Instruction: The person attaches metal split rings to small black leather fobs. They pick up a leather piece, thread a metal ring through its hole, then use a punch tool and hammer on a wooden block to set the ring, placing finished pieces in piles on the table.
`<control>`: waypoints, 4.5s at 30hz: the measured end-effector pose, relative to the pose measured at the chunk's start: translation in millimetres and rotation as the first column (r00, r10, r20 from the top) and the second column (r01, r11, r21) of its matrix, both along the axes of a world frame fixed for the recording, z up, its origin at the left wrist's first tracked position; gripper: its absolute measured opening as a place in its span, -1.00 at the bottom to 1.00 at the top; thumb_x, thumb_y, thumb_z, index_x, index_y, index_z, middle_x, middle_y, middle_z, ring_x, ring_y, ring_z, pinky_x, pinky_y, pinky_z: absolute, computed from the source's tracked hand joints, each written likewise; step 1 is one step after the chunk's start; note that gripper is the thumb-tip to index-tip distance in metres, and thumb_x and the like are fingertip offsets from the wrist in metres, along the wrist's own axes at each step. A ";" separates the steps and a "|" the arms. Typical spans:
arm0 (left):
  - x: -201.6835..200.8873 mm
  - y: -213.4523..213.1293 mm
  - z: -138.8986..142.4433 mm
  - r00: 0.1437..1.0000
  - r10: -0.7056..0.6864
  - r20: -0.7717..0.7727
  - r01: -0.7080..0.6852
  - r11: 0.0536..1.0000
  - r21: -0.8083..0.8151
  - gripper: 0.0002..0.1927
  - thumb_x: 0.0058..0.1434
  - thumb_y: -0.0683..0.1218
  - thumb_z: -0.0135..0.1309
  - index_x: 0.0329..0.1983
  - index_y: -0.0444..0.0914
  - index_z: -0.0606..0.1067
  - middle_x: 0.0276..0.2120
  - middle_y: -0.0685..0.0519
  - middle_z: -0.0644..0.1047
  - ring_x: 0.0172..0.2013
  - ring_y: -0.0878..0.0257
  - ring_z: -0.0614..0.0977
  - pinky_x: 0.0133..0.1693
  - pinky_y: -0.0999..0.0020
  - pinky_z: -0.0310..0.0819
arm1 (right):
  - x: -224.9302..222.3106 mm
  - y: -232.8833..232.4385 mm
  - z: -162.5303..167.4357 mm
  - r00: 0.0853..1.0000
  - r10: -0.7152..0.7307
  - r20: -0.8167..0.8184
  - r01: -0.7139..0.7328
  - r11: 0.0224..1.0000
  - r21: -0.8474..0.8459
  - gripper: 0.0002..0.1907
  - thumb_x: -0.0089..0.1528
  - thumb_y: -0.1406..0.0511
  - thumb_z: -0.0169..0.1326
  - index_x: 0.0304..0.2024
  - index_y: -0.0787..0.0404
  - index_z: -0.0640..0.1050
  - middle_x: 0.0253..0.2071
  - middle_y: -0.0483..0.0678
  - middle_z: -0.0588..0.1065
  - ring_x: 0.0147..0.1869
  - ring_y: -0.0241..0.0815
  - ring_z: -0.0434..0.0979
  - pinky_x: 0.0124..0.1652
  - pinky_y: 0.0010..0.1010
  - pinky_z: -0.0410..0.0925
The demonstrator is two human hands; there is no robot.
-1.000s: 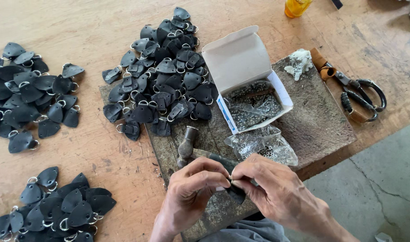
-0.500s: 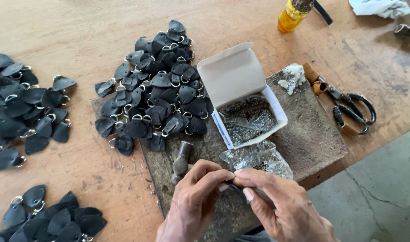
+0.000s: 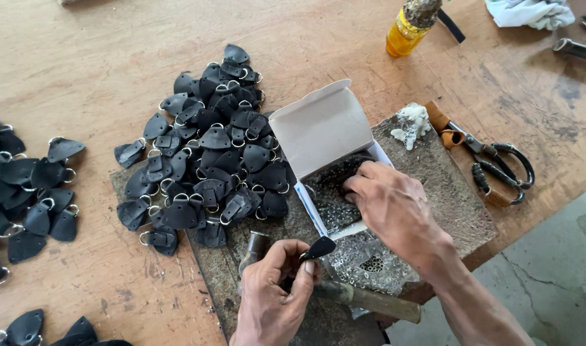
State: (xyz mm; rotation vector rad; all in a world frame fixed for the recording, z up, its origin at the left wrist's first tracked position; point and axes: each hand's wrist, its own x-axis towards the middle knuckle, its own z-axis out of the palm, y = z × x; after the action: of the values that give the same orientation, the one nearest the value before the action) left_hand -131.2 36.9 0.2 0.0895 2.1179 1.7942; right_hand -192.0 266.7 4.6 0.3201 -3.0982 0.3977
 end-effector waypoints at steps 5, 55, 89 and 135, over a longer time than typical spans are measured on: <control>0.2 -0.4 2.0 0.987 0.040 0.154 -0.040 0.999 -0.003 -0.84 0.26 -0.22 0.06 -0.11 -0.33 0.54 -0.49 0.02 0.69 -0.45 0.34 0.73 -0.36 0.41 0.64 | -0.3 -0.1 2.5 0.999 -0.004 0.046 0.004 1.000 -0.014 -0.91 0.24 0.40 0.14 -0.27 0.29 0.66 -0.33 -0.01 0.55 -0.34 -0.14 0.55 -0.33 -0.29 0.47; 34.4 -21.2 24.6 0.838 -0.030 -0.545 0.059 0.998 0.035 -0.75 0.33 -0.21 0.13 0.03 -0.42 0.47 -0.31 -0.11 0.65 -0.36 0.14 0.73 -0.34 0.30 0.57 | 86.4 -45.0 24.9 0.987 0.151 -0.051 -0.146 0.727 -0.671 -0.72 0.17 0.31 0.26 -0.16 0.20 0.45 -0.15 -0.06 0.59 -0.07 -0.25 0.65 -0.10 -0.40 0.57; 89.7 -81.8 -3.0 0.928 0.092 -0.362 -0.268 0.838 -0.475 -0.84 0.25 -0.21 0.13 -0.11 -0.31 0.52 -0.27 -0.04 0.54 -0.24 0.12 0.56 -0.21 0.23 0.47 | 135.7 -96.5 15.9 0.890 0.456 -0.007 -0.388 0.749 -0.537 -0.62 0.11 0.50 0.14 0.00 0.25 0.63 -0.09 0.04 0.54 -0.02 0.01 0.52 -0.06 -0.21 0.41; 146.1 -59.2 10.4 0.969 0.159 -0.189 -0.168 0.985 -0.031 -0.88 0.23 -0.24 0.18 -0.19 -0.31 0.51 -0.48 -0.01 0.62 -0.43 0.33 0.67 -0.37 0.38 0.55 | 224.6 -95.3 -33.1 0.908 0.250 -0.337 -0.401 0.756 -0.517 -0.82 0.05 0.37 0.32 -0.28 0.09 0.65 -0.26 -0.21 0.53 -0.17 -0.21 0.48 -0.13 -0.31 0.29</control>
State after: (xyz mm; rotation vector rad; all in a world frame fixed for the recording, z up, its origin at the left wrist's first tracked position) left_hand 14.9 -22.3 10.6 0.0754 2.3588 1.8927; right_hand 32.5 171.4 -28.5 0.8217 -2.4959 1.1698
